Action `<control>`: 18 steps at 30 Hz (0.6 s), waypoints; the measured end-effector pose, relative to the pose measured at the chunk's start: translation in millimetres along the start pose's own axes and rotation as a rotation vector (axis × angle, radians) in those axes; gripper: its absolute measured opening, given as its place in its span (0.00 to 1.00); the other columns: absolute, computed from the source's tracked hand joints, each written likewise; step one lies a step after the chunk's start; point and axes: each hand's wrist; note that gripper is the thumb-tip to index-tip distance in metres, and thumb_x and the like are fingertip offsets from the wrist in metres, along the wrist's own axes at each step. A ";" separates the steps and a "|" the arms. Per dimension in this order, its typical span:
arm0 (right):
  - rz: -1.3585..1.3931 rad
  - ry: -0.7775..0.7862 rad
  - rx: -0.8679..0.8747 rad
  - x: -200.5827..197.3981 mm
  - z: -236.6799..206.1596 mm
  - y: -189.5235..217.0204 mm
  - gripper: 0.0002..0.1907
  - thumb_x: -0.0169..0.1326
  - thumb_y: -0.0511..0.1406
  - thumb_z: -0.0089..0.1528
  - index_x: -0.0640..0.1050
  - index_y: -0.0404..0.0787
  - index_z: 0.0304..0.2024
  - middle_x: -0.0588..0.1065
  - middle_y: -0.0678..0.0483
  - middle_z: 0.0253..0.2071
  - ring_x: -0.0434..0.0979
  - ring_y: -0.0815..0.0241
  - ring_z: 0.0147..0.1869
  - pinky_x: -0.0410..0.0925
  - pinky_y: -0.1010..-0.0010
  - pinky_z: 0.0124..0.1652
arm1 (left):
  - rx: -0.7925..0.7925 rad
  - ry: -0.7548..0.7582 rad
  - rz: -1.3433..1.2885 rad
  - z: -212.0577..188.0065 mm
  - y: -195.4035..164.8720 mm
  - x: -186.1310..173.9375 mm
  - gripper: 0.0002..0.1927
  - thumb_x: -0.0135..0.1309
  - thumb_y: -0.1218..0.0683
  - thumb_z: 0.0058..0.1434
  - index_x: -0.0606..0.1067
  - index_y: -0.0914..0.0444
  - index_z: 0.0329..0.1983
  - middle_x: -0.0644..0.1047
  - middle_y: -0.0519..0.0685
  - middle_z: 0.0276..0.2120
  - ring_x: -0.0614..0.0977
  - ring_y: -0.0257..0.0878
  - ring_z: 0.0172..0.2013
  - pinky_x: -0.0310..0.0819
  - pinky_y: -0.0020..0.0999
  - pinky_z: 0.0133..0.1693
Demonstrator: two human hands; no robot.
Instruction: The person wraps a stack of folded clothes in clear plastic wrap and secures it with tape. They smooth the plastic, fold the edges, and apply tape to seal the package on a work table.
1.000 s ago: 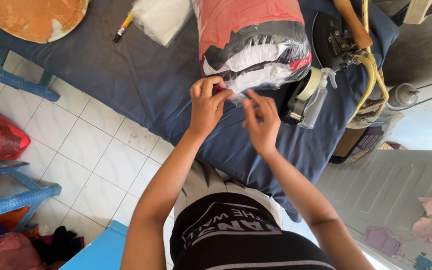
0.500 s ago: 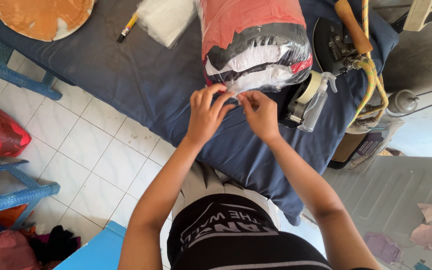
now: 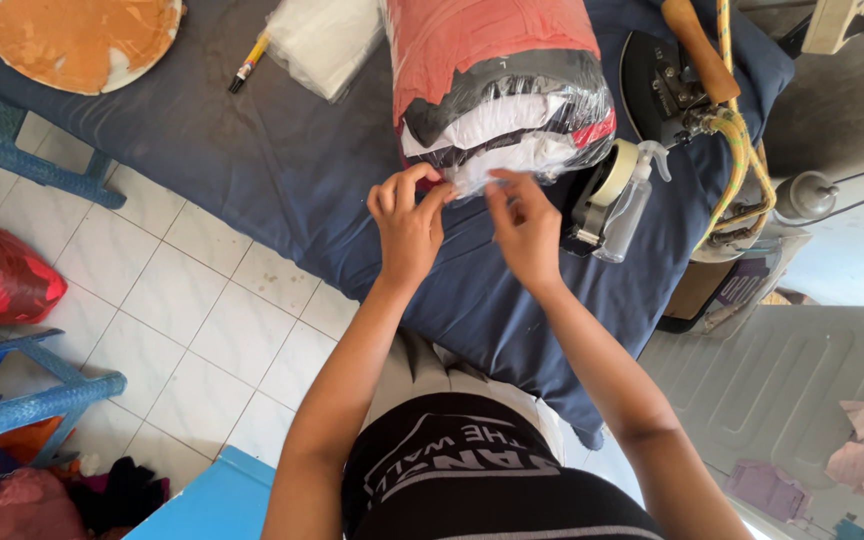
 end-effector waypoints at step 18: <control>-0.589 0.103 -0.972 -8.0 26.2 -54.9 0.27 0.63 0.26 0.56 0.77 0.33 0.59 0.73 0.48 0.54 0.76 0.51 0.51 0.72 0.62 0.50 | -0.009 0.050 0.083 16.7 -11.5 1.1 0.03 0.60 0.58 0.62 0.79 0.56 0.39 0.70 0.45 0.48 0.69 0.45 0.56 0.56 0.50 0.58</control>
Point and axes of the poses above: each hand's wrist, its own z-axis towards the middle knuckle, its own x-axis out of the palm, y = z × x
